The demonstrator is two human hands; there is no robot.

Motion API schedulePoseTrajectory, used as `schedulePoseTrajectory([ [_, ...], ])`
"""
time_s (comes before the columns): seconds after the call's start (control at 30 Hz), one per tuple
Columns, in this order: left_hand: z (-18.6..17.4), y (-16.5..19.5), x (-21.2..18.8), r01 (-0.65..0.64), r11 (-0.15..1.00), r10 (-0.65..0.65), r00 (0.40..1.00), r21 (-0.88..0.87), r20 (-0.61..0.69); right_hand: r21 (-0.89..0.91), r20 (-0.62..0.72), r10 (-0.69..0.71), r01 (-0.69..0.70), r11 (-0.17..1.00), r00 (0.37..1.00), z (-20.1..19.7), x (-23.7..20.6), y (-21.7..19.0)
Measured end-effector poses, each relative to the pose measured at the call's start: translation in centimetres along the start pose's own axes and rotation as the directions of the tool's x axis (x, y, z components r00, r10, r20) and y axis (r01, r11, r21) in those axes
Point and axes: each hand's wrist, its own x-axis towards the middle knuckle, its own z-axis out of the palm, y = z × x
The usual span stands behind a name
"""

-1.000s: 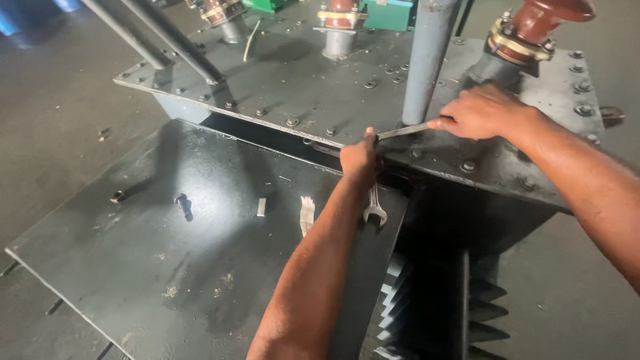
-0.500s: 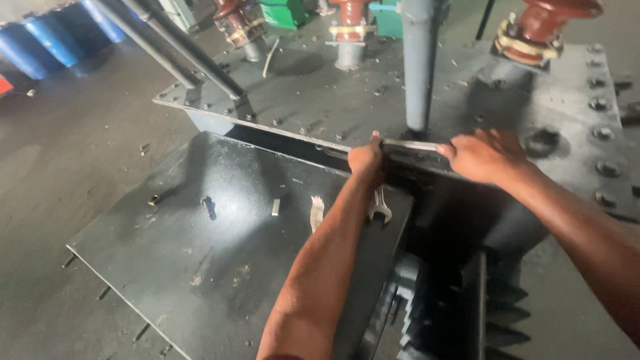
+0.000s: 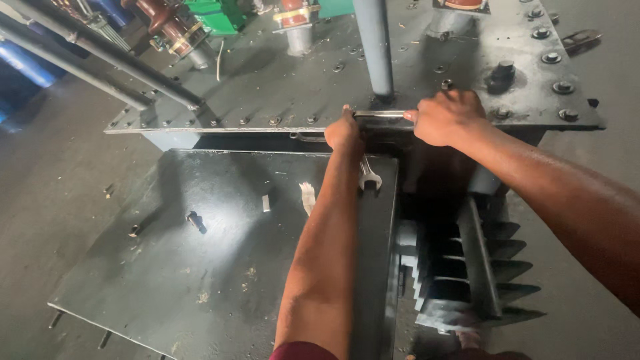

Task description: The person uses two wrenches to tighten bolts on a large black metal plate attached to an industrial machine. They systematically move along the edge of the plate, securing multiple fasteners.

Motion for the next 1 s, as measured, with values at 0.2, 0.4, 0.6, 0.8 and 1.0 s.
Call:
schedulePoseTrajectory([
  [0.2, 0.0, -0.4, 1.7, 0.001, 0.98, -0.004, 1.0, 0.197, 0.012, -0.085, -0.003, 0.048, -0.048, 0.995, 0.999, -0.1, -1.4, -2.5],
  [0.4, 0.0, -1.3, 2.6, -0.058, 0.953, 0.046, 0.998, 0.297, 0.046, -0.06, -0.081, 0.096, -0.101, 0.993, 0.992, 1.7, -2.8, -4.7],
  [0.6, 0.4, -0.6, 2.3, -0.065, 0.952, 0.061, 0.998, 0.3, 0.02, -0.016, -0.069, 0.013, -0.014, 1.0, 0.998, 0.8, -2.2, -2.8],
  [0.8, -0.7, -0.7, 1.6, -0.174, 0.953, 0.176, 0.984, 0.248, 0.014, -0.206, 0.012, -0.186, 0.184, 0.961, 0.983, -2.4, 4.0, 1.3],
  [1.0, -0.6, -0.5, 1.3, -0.047, 0.995, 0.058, 0.99, -0.093, 0.126, -0.152, 0.032, -0.347, 0.348, 0.925, 0.937, -1.8, 10.8, 4.4],
])
